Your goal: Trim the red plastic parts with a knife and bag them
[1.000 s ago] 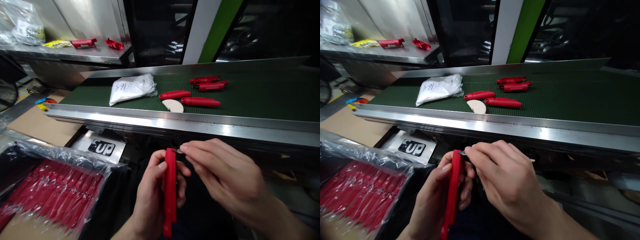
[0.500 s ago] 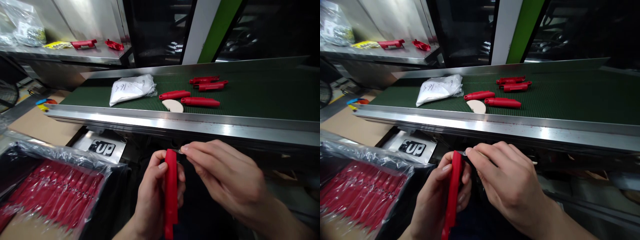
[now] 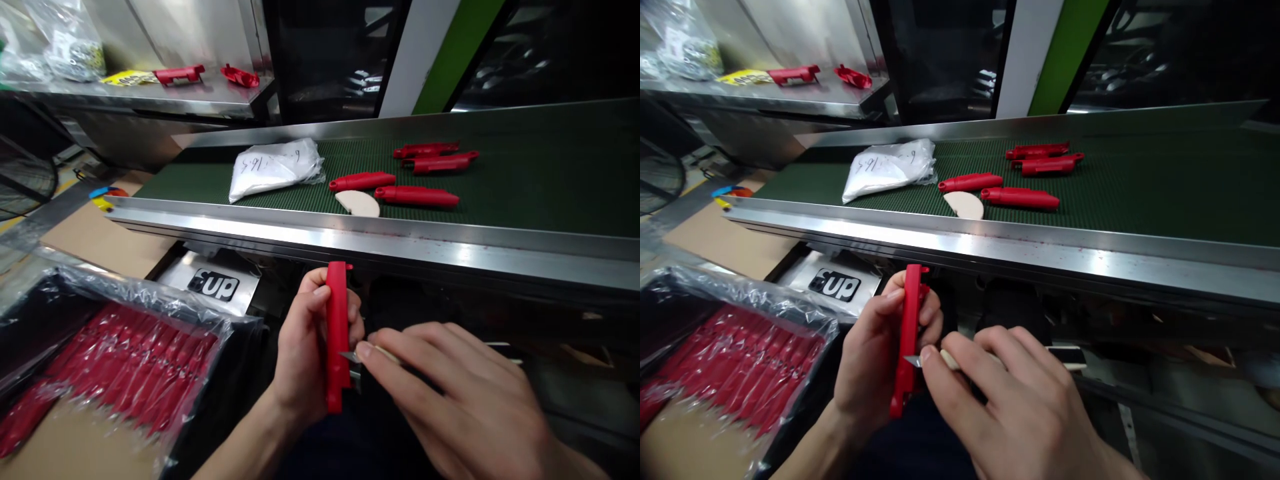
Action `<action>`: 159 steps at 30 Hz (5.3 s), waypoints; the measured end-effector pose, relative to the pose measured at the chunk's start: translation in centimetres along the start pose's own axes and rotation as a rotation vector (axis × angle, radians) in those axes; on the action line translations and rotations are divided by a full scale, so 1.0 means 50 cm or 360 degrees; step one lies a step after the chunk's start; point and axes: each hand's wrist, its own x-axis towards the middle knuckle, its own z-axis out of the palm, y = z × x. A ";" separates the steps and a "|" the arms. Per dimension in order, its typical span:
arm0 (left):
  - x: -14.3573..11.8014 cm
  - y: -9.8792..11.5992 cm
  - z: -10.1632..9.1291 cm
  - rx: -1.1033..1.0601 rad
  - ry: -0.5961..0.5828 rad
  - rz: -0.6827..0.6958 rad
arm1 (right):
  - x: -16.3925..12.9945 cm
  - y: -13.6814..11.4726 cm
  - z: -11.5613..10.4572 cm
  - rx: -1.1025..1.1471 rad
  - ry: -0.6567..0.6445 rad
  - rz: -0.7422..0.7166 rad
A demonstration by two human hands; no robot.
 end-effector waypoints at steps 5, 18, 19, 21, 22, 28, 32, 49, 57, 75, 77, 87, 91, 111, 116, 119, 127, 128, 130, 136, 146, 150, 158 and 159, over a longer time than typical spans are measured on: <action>0.012 0.003 -0.002 -0.0062 -0.0017 -0.0051 | -0.007 -0.013 0.003 -0.0022 0.0008 -0.0012; -0.017 0.002 -0.001 0.0297 -0.0032 0.0001 | -0.015 0.032 -0.030 0.0126 0.0179 0.0177; -0.022 -0.001 -0.002 0.0330 -0.0056 0.0009 | -0.010 0.034 -0.027 0.0106 0.0187 0.0198; -0.029 -0.006 -0.005 0.0399 -0.0069 0.0030 | -0.003 0.037 -0.020 0.0045 0.0199 0.0214; -0.032 -0.008 -0.006 0.0427 -0.0065 0.0043 | -0.002 0.038 -0.018 0.0013 0.0200 0.0219; -0.037 -0.009 -0.005 0.0473 -0.0066 0.0087 | -0.001 0.040 -0.014 -0.0012 0.0223 0.0200; -0.039 -0.010 0.003 0.0513 -0.0035 0.0089 | -0.002 0.040 -0.014 -0.0050 0.0252 0.0170; -0.039 -0.011 -0.010 0.0329 -0.0175 -0.0126 | -0.002 0.041 -0.009 0.0174 0.0365 0.0285; -0.037 -0.008 -0.021 0.0193 -0.0410 -0.0269 | 0.001 0.037 0.000 0.0129 0.0311 0.0218; -0.037 -0.020 -0.023 -0.0235 -0.0653 -0.0507 | -0.014 0.044 -0.003 0.0157 0.0302 0.0179; -0.036 -0.023 -0.024 -0.0252 -0.0695 -0.0539 | -0.015 0.045 -0.001 0.0147 0.0314 0.0187; -0.041 -0.025 -0.016 -0.0317 -0.0612 -0.0612 | -0.006 0.043 0.000 -0.0096 0.0373 0.0165; -0.043 -0.031 -0.015 -0.0340 -0.0603 -0.0651 | -0.013 0.043 -0.001 -0.0153 0.0339 0.0146; -0.041 -0.029 -0.017 -0.0327 -0.0637 -0.0656 | -0.020 0.042 0.010 0.0090 0.0298 0.0150; -0.042 -0.026 -0.015 -0.0334 -0.0635 -0.0657 | -0.021 0.042 0.013 0.0244 0.0276 0.0212; -0.043 -0.024 -0.014 -0.0360 -0.0630 -0.0664 | -0.019 0.044 0.014 0.0153 0.0326 0.0195; -0.047 -0.034 -0.015 -0.0396 -0.0610 -0.0723 | -0.028 0.041 0.011 -0.0308 0.0350 0.0064; -0.047 -0.037 -0.018 -0.0429 -0.0601 -0.0747 | -0.029 0.042 0.008 -0.0339 0.0344 0.0060; -0.046 -0.044 -0.027 -0.0515 -0.0568 -0.0824 | -0.030 0.046 -0.002 -0.0398 0.0438 0.0123; -0.049 -0.054 -0.046 -0.0597 -0.0562 -0.0846 | -0.031 0.068 -0.013 -0.0284 0.0686 0.0496; -0.058 -0.054 -0.022 -0.0197 -0.0494 -0.0409 | 0.032 0.030 -0.004 0.1326 -0.0022 0.1117; -0.056 -0.059 -0.035 0.0292 -0.0393 -0.0410 | 0.041 0.024 0.001 0.1548 -0.0153 0.1243; -0.047 -0.056 -0.039 0.0346 -0.0354 -0.0300 | 0.021 0.178 -0.101 -0.0070 0.0511 0.1217; -0.044 -0.056 -0.040 0.0316 -0.0321 -0.0272 | 0.023 0.212 -0.123 -0.0426 0.0422 0.1187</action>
